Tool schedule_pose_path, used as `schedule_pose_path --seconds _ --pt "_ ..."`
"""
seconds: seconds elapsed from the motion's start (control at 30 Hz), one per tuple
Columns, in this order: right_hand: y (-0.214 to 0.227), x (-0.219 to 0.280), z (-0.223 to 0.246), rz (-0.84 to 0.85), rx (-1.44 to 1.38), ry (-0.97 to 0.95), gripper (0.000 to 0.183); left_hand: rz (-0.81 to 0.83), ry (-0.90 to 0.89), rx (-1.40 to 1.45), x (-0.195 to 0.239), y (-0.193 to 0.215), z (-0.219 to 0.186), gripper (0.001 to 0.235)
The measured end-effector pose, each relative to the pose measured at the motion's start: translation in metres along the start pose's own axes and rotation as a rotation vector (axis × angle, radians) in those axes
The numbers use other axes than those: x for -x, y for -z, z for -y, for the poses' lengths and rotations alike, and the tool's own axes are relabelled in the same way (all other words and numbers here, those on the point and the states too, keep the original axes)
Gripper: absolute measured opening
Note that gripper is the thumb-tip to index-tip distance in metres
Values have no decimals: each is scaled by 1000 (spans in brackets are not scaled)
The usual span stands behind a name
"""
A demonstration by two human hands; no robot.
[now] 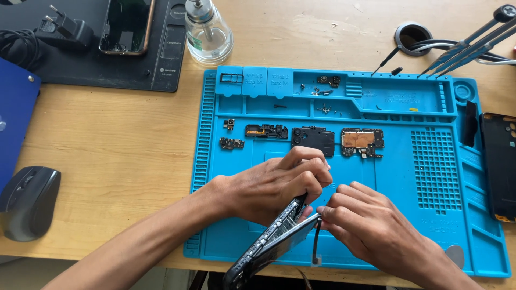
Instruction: The person removes the battery from a disassembled smartphone by peeling off adhesive tape and prying it out with a metal tool. The battery is placed on a blue parts tray, and the person continues to remove adhesive residue from the phone chassis.
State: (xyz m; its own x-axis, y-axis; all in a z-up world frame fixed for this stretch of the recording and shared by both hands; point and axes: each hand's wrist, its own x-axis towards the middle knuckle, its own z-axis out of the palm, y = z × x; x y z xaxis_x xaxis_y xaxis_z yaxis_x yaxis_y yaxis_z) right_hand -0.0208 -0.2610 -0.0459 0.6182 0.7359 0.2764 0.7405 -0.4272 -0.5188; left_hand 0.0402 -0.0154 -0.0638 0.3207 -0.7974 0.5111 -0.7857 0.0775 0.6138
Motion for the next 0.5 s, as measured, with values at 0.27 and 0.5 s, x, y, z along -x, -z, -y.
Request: schedule_pose_path --seconds 0.27,0.5 --pt "6 -2 1 -4 -6 0 19 -15 17 -17 -1 1 2 30" --pt "8 2 3 -7 -15 -35 13 -45 24 -46 -1 2 -1 21"
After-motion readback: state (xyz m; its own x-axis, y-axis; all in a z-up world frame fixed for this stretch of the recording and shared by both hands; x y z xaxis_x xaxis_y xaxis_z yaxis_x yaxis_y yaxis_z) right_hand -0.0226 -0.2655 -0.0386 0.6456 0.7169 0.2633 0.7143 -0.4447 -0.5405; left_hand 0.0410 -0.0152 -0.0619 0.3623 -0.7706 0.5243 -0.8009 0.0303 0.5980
